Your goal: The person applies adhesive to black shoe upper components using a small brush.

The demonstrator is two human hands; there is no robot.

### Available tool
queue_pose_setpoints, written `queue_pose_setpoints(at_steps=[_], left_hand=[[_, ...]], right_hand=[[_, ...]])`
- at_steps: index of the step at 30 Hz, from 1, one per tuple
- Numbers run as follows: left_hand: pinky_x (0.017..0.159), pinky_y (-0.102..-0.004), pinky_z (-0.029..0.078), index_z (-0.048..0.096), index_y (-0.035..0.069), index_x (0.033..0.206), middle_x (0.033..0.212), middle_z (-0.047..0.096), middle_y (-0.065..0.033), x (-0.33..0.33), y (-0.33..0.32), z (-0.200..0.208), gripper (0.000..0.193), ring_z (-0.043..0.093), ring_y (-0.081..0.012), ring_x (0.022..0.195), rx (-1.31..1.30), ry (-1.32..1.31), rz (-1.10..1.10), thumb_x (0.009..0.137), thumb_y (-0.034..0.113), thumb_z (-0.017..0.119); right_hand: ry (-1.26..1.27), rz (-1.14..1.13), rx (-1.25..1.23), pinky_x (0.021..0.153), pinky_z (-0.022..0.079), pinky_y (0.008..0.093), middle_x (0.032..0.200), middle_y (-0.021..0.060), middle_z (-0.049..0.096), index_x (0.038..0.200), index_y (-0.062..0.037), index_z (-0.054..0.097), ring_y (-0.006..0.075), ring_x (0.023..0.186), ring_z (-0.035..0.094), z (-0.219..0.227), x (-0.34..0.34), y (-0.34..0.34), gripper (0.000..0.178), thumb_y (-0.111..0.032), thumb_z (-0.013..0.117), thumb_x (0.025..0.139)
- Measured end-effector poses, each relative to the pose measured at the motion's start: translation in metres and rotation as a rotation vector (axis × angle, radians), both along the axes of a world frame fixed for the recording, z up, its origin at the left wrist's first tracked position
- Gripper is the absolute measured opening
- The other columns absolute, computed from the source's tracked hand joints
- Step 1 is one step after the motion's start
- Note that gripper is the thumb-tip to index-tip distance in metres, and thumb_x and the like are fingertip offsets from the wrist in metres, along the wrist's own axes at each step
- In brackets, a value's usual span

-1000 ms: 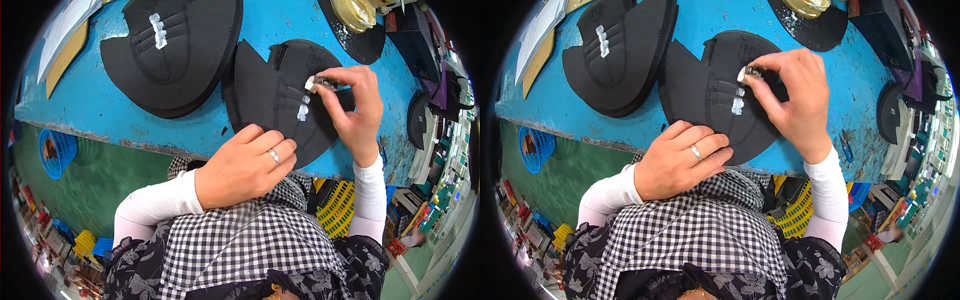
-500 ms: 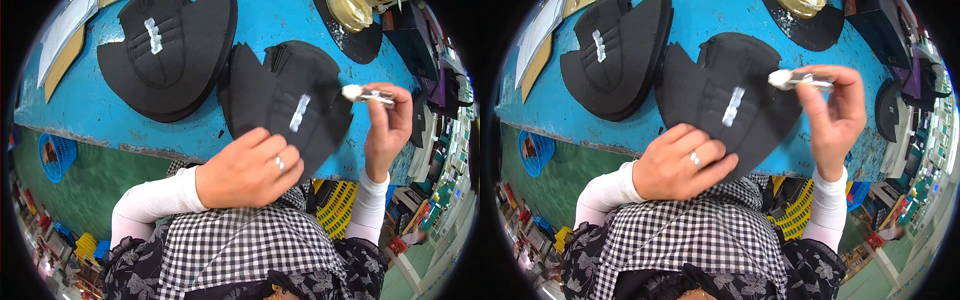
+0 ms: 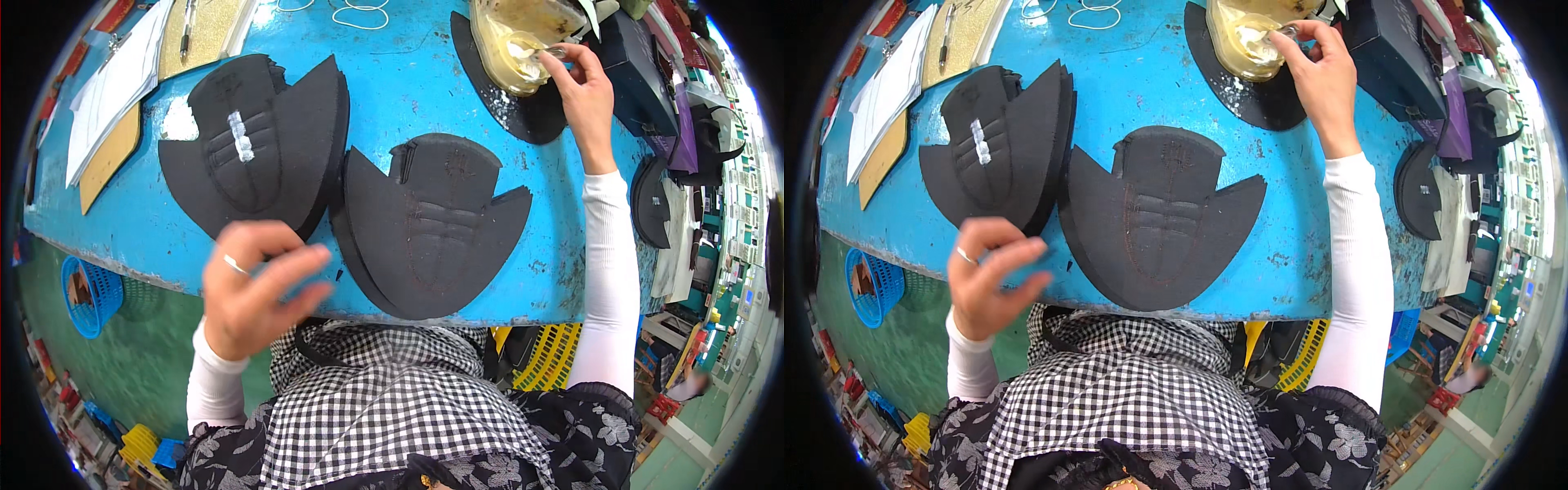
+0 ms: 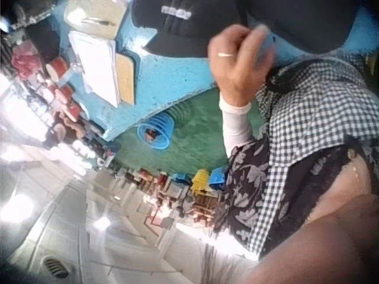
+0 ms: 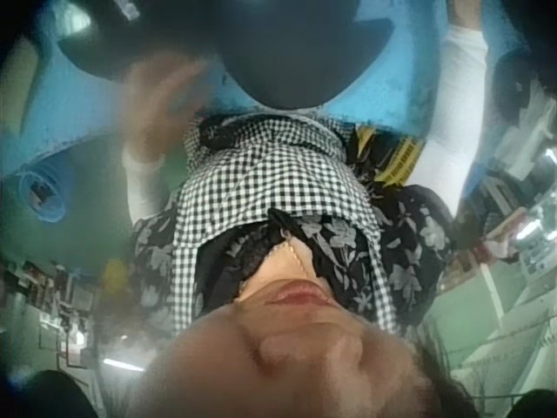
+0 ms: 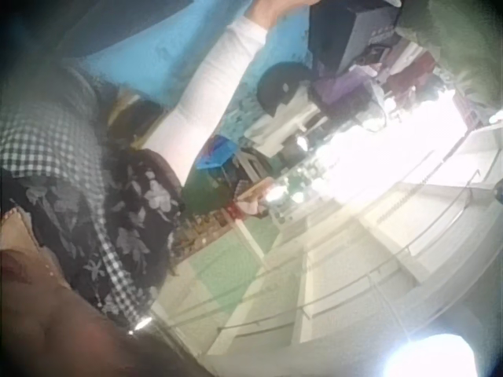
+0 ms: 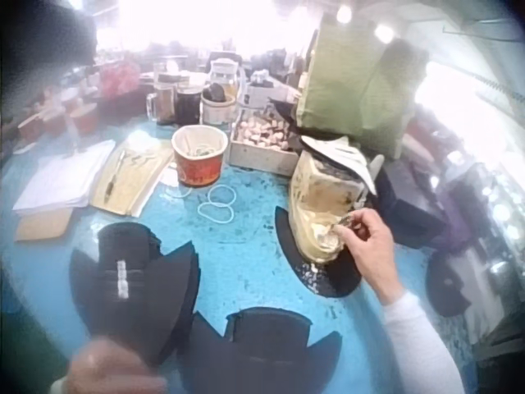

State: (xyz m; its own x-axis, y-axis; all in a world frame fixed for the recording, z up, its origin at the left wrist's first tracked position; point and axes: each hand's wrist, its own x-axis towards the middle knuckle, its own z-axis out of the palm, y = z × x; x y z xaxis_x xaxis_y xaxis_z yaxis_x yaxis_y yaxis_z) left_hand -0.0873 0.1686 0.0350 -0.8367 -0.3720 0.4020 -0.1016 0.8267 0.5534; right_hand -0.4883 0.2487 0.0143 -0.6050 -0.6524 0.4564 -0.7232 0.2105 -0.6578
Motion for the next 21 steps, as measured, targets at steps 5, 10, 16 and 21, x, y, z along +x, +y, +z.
queue_pose_setpoints(at_steps=[5,10,16,21], left_hand=[[0.056,-0.0321,0.039,0.059,0.010,0.119,0.076,0.053,-0.0056,0.002,0.034,-0.006,0.055,0.051,-0.0239,0.063,0.007,-0.397,-0.054,0.068,0.016,0.077],[0.069,-0.0365,0.041,0.052,0.011,0.126,0.093,0.051,-0.0092,-0.007,0.036,-0.014,0.065,0.051,-0.0263,0.081,0.074,-0.313,-0.009,0.065,0.004,0.073],[0.076,-0.0375,0.045,0.056,0.008,0.120,0.099,0.052,-0.0104,-0.022,0.031,-0.018,0.060,0.053,-0.0272,0.087,0.110,-0.193,-0.042,0.063,-0.006,0.066],[0.063,-0.0324,0.046,0.060,0.004,0.109,0.087,0.054,-0.0071,-0.018,0.032,-0.021,0.045,0.054,-0.0220,0.072,0.054,-0.076,-0.038,0.064,-0.002,0.065]], right_hand=[[0.296,0.055,0.225,0.067,0.044,0.0272,0.089,0.0026,0.061,0.094,-0.0059,0.066,0.0144,0.070,0.049,0.006,-0.009,-0.013,0.032,-0.031,0.073,0.075],[0.257,0.039,0.189,0.071,0.044,0.0278,0.089,0.0016,0.061,0.095,-0.0065,0.066,0.0159,0.076,0.053,0.023,-0.001,0.002,0.029,-0.028,0.073,0.076],[0.444,0.105,0.139,0.075,0.043,0.0270,0.089,0.0004,0.061,0.095,-0.0079,0.067,0.0133,0.082,0.053,0.036,0.018,0.031,0.021,-0.018,0.072,0.078],[-0.300,0.187,0.047,0.079,0.044,0.0248,0.094,0.0032,0.066,0.097,-0.0029,0.062,0.0099,0.083,0.057,0.044,0.077,0.060,0.017,-0.009,0.068,0.082]])
